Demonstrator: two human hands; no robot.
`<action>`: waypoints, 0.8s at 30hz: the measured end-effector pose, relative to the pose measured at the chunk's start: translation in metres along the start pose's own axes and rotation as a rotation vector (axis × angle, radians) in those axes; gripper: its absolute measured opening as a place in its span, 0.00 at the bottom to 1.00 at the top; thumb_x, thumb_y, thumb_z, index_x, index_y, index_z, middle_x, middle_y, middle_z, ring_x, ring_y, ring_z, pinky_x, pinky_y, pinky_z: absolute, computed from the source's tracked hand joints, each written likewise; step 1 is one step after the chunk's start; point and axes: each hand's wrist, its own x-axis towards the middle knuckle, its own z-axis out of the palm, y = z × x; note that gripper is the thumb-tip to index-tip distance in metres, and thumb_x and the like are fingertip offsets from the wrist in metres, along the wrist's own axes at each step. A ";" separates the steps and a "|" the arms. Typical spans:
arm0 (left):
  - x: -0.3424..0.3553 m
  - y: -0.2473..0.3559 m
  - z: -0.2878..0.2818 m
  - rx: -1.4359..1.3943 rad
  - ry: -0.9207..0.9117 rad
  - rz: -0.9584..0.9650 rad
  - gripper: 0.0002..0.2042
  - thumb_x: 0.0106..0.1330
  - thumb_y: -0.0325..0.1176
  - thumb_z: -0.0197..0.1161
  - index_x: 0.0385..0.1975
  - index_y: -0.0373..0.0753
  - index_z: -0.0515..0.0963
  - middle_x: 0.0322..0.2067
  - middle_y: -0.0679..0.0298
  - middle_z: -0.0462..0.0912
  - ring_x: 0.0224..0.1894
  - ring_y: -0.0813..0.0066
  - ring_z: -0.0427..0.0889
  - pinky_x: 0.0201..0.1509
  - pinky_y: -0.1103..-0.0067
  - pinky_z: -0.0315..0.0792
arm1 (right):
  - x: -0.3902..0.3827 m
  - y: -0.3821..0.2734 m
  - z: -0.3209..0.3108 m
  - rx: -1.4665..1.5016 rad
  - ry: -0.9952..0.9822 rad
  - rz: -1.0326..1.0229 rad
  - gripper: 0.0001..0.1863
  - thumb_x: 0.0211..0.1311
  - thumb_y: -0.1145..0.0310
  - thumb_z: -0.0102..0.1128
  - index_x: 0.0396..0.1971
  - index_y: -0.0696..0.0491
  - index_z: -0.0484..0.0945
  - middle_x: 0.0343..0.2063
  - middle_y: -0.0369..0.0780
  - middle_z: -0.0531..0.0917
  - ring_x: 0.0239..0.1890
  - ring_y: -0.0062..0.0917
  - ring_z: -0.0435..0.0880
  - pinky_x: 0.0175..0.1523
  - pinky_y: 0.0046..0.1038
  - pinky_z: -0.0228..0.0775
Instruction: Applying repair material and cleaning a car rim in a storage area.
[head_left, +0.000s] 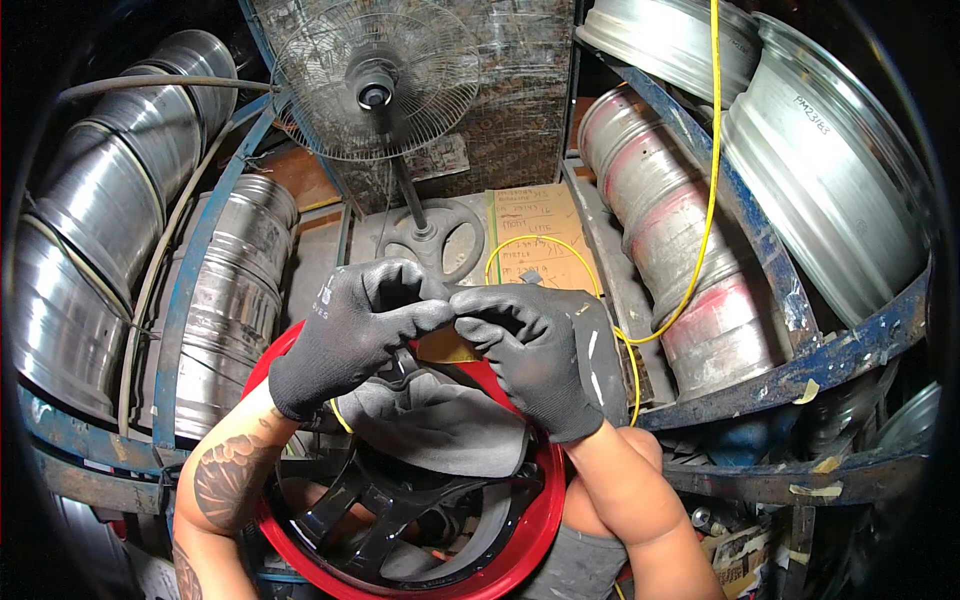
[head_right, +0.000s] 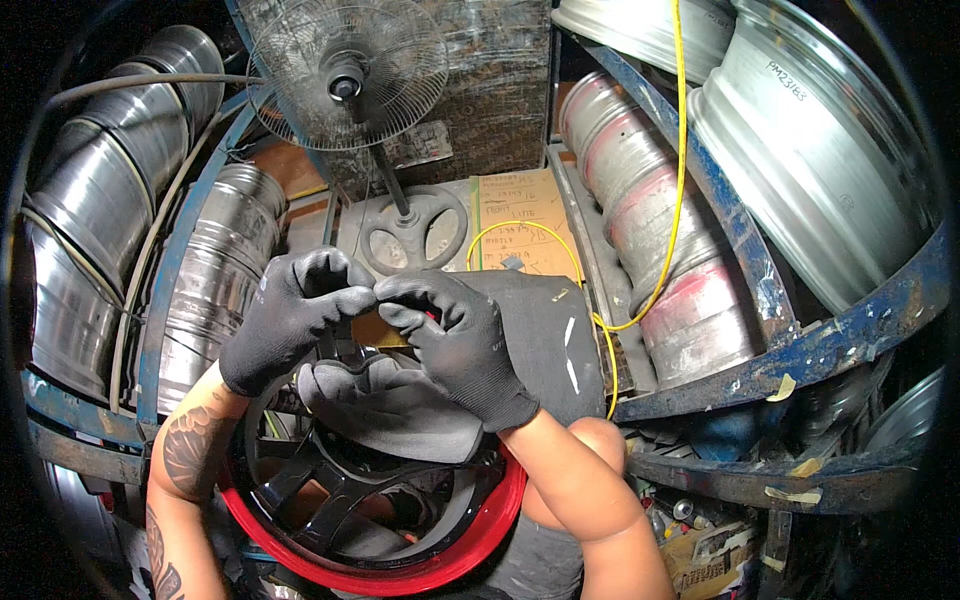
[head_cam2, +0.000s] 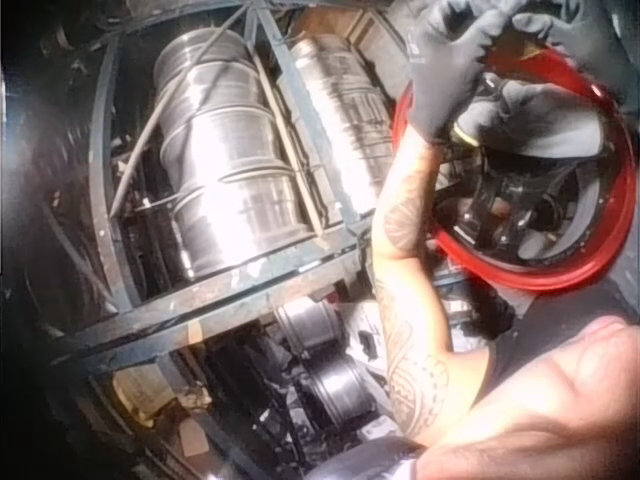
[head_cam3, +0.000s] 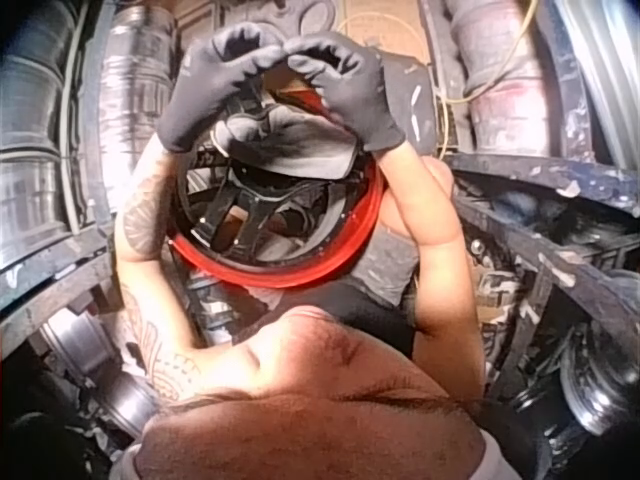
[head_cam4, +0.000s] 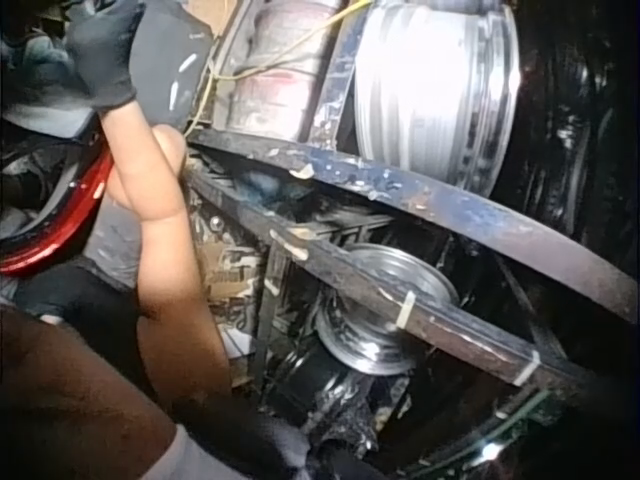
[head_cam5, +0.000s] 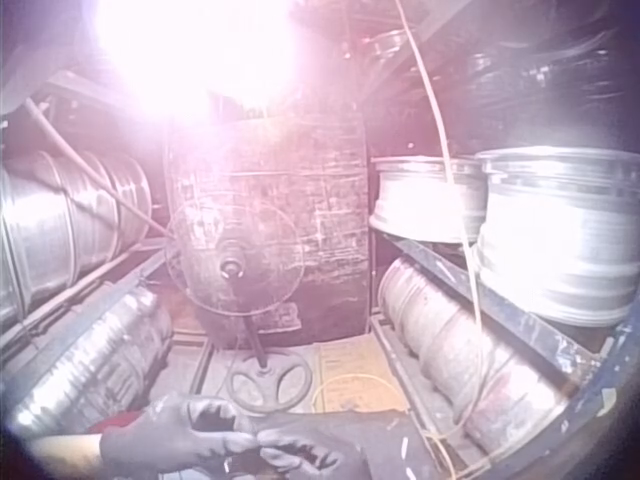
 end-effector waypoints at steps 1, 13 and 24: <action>-0.001 -0.001 0.001 0.000 0.002 0.000 0.05 0.60 0.27 0.68 0.32 0.34 0.79 0.28 0.69 0.82 0.33 0.86 0.76 0.38 0.85 0.71 | 0.001 0.001 0.000 0.077 -0.035 0.047 0.11 0.64 0.70 0.65 0.44 0.57 0.81 0.38 0.37 0.85 0.44 0.17 0.82 0.52 0.23 0.73; 0.000 -0.011 0.009 -0.139 0.030 0.209 0.09 0.61 0.23 0.67 0.39 0.34 0.75 0.38 0.65 0.80 0.42 0.82 0.78 0.48 0.82 0.74 | -0.001 0.003 0.006 -0.263 0.054 -0.030 0.10 0.69 0.65 0.60 0.40 0.56 0.83 0.33 0.41 0.86 0.35 0.18 0.83 0.41 0.24 0.74; -0.003 -0.005 0.004 0.092 0.133 0.155 0.05 0.62 0.28 0.67 0.29 0.34 0.80 0.26 0.68 0.82 0.32 0.86 0.78 0.38 0.82 0.73 | 0.000 -0.003 0.003 -0.324 0.027 -0.346 0.10 0.65 0.69 0.64 0.44 0.56 0.83 0.38 0.44 0.86 0.41 0.24 0.85 0.45 0.28 0.75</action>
